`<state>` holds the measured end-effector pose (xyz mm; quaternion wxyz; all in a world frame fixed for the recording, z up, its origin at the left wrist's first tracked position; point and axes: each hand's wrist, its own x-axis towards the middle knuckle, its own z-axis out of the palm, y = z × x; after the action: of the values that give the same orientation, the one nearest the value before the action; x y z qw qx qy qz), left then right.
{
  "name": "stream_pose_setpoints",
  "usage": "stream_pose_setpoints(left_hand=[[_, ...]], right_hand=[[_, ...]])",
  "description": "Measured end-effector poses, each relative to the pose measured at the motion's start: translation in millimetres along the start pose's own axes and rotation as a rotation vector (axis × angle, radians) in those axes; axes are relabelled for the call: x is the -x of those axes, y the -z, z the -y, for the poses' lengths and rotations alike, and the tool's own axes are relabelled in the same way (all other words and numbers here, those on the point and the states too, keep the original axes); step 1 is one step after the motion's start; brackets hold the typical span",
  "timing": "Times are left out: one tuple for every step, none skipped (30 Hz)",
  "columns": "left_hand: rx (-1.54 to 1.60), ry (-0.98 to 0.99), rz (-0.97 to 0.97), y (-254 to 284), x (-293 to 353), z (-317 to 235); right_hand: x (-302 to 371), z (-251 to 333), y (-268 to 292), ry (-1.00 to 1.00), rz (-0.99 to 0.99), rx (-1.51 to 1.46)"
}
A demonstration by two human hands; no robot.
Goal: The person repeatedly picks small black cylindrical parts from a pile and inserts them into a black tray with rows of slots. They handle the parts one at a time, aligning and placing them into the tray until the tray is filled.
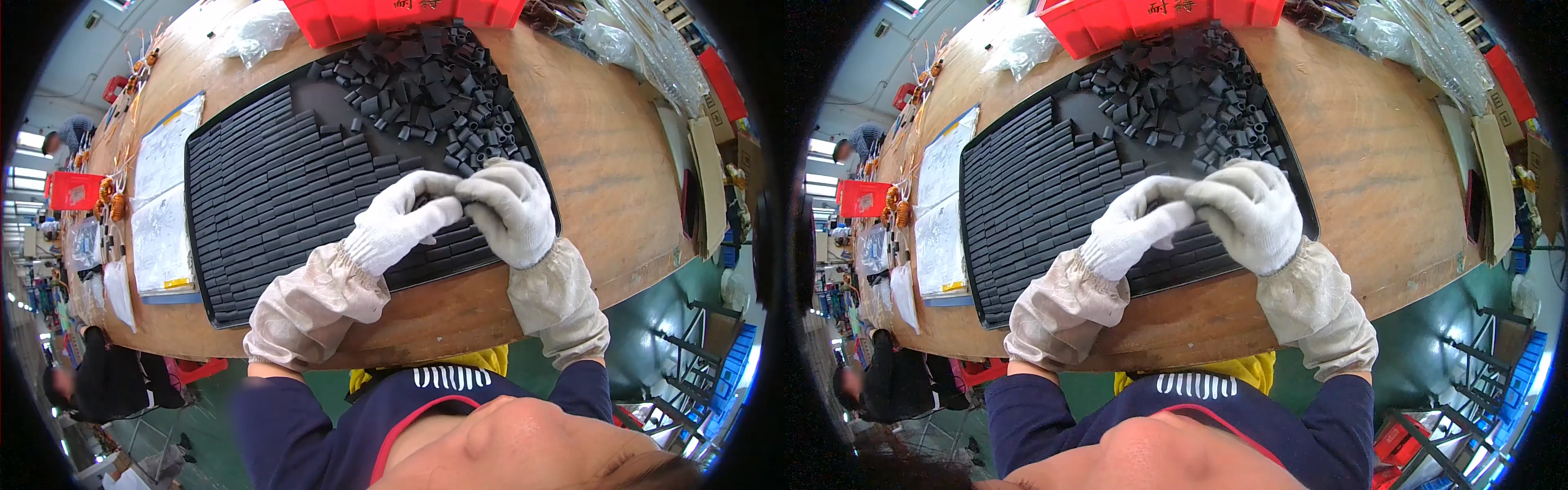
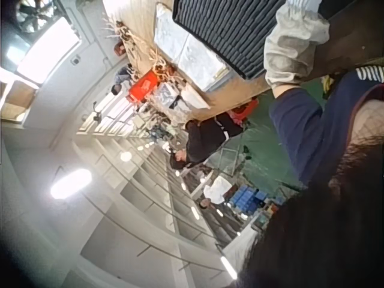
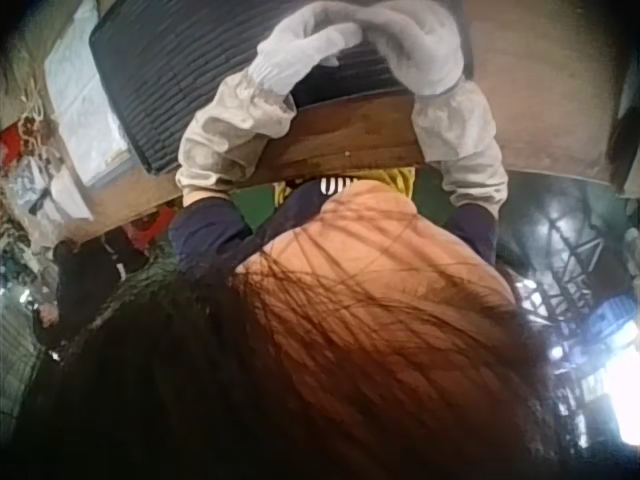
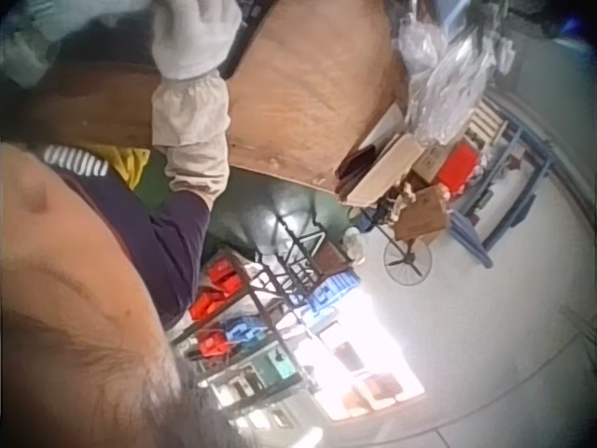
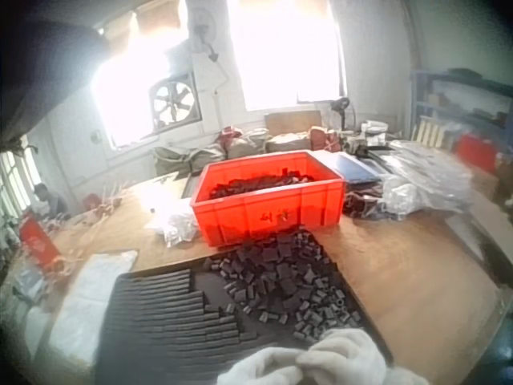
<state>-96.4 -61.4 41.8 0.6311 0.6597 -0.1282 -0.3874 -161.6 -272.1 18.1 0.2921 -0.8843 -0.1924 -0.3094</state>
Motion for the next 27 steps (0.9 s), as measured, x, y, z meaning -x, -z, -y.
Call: stream_pose_setpoints(left_hand=[[0.058,-0.025,-0.04,0.6,-0.1,0.4],[0.117,-0.051,-0.08,2.2,-0.7,1.5],[0.176,-0.075,-0.117,4.5,-2.0,3.1],[0.211,-0.096,-0.14,9.8,-3.6,5.6],[0.293,-0.12,-0.155,12.5,-4.6,5.0],[0.336,-0.121,-0.173,13.6,-4.7,5.7],[0.378,-0.121,-0.191,14.6,-4.9,7.2],[0.402,-0.109,-0.176,15.5,-5.3,8.5],[0.429,-0.096,-0.159,15.8,-6.4,10.3],[0.455,-0.083,-0.141,15.4,-6.9,10.8],[0.461,-0.074,-0.157,13.4,-6.5,9.6],[0.465,-0.063,-0.171,9.9,-5.7,5.8],[0.469,-0.052,-0.184,8.1,-5.3,3.9],[0.473,-0.052,-0.178,8.2,-5.7,4.5],[0.474,-0.053,-0.174,8.8,-5.8,5.4],[0.475,-0.054,-0.171,9.5,-5.8,6.3],[0.495,-0.055,-0.158,10.2,-5.8,7.5],[0.516,-0.056,-0.141,10.5,-6.0,8.9],[0.538,-0.056,-0.124,10.5,-5.9,9.6],[0.526,-0.04,-0.126,9.4,-5.1,8.2],[0.515,-0.022,-0.129,7.7,-3.7,5.3],[0.503,-0.005,-0.132,6.5,-3.0,3.6],[0.504,-0.005,-0.124,6.1,-3.1,3.9],[0.505,-0.006,-0.116,5.8,-3.3,4.5],[0.507,-0.006,-0.108,5.7,-3.3,4.7],[0.513,-0.001,-0.101,5.6,-2.6,3.4],[0.519,0.004,-0.096,5.6,-1.6,1.8]], right_hand=[[0.5,-1.7,-0.2,-0.023,-0.008,0.011],[-0.1,-2.3,-0.7,-0.067,-0.053,0.019],[-0.3,-4.2,-1.1,-0.082,-0.06,0.046],[-0.1,-6.7,-2.1,-0.096,-0.068,0.072],[0.3,-8.5,-3.0,-0.11,-0.075,0.099],[-0.1,-9.3,-4.6,-0.102,-0.071,0.109],[-0.4,-9.1,-5.8,-0.067,-0.053,0.148],[-0.9,-8.6,-7.1,-0.031,-0.036,0.186],[-0.8,-8.1,-7.7,0.004,-0.016,0.227],[-0.1,-7.7,-8.7,0.022,0.0,0.259],[-0.6,-7.5,-8.8,0.04,0.013,0.265],[-1.0,-7.3,-8.9,0.057,0.024,0.271],[-1.3,-7.4,-8.8,0.073,0.036,0.277],[-0.7,-8.2,-9.3,0.078,0.039,0.283],[0.2,-9.6,-11.0,0.085,0.04,0.286],[1.1,-10.5,-12.5,0.09,0.04,0.288],[1.5,-10.8,-13.5,0.085,0.049,0.302],[2.2,-10.8,-13.5,0.079,0.06,0.319],[2.7,-10.6,-13.3,0.072,0.07,0.336],[2.7,-9.9,-13.2,0.079,0.096,0.355],[2.5,-8.8,-13.4,0.086,0.122,0.372],[2.4,-8.2,-13.4,0.092,0.148,0.389],[3.7,-9.5,-14.0,0.111,0.162,0.396],[5.8,-12.1,-15.1,0.13,0.176,0.403],[6.8,-13.4,-15.6,0.149,0.189,0.411],[6.1,-12.9,-15.0,0.142,0.169,0.403],[5.1,-12.4,-14.9,0.136,0.149,0.395]])
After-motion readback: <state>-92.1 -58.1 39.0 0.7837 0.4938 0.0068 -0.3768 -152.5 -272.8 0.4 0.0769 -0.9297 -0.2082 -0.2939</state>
